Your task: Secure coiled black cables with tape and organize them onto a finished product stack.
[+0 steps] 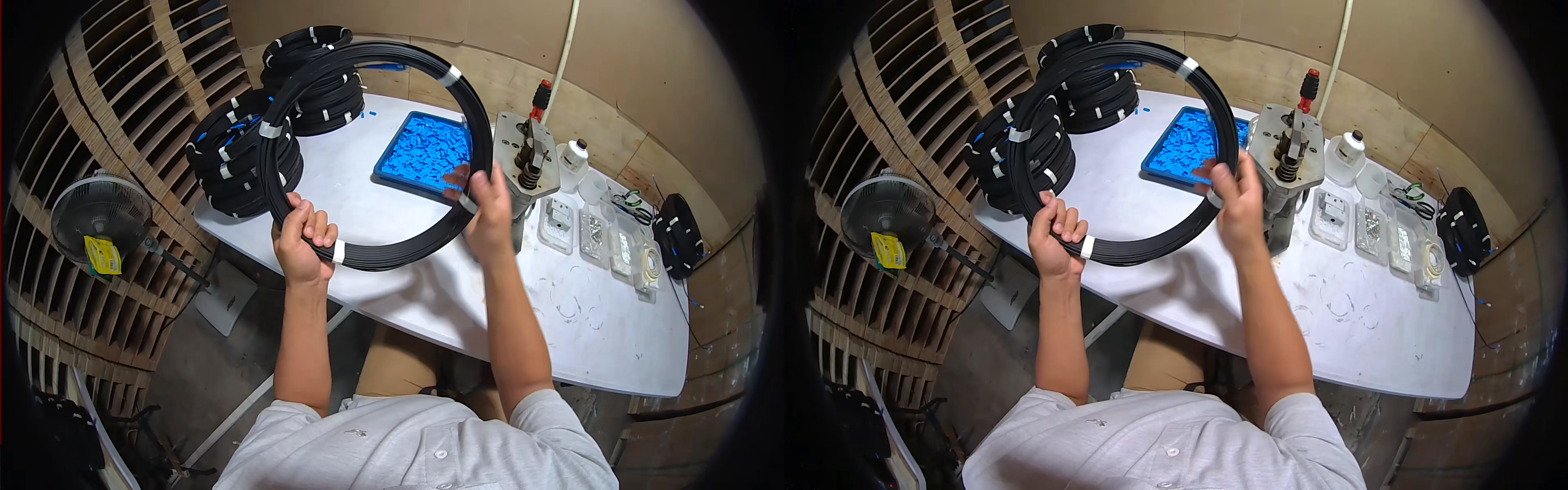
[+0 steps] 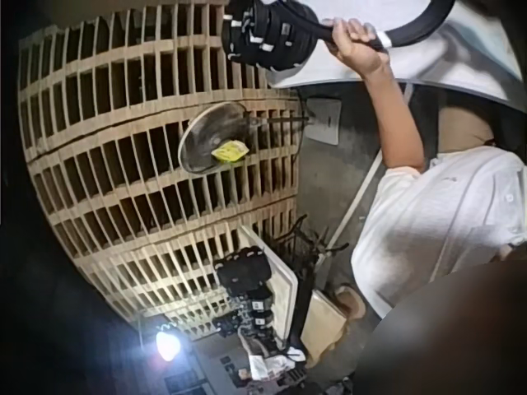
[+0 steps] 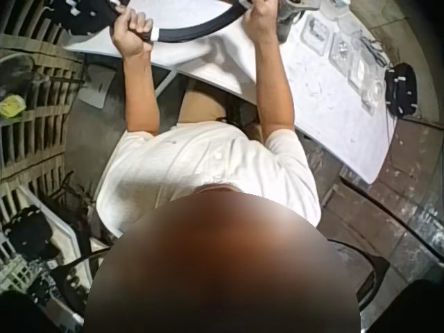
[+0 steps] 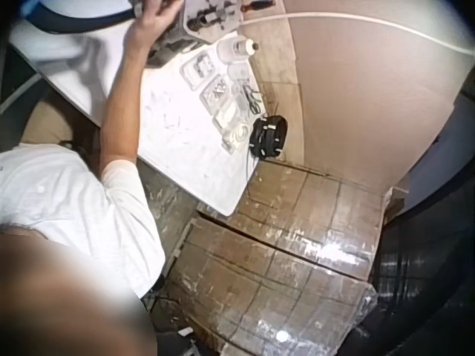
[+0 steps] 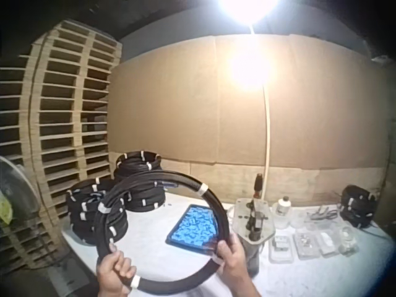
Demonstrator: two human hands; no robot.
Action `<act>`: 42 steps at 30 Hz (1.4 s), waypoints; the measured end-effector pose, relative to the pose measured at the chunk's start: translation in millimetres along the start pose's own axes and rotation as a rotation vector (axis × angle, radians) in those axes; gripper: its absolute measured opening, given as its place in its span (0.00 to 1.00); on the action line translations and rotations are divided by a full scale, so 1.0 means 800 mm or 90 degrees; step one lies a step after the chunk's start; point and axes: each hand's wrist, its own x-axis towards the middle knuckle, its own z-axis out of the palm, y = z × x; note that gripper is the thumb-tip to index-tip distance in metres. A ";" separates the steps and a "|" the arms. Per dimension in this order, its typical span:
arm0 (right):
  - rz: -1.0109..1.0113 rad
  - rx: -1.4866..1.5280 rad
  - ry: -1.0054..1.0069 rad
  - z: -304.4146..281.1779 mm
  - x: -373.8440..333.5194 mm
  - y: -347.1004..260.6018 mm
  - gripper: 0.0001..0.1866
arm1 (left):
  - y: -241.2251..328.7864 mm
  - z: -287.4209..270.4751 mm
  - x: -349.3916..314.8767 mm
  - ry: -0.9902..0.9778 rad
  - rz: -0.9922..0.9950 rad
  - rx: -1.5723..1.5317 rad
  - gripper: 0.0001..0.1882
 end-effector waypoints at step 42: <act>-0.054 0.045 -0.074 -0.006 -0.018 0.018 0.33 | -0.011 0.014 -0.006 0.078 -0.042 -0.020 0.10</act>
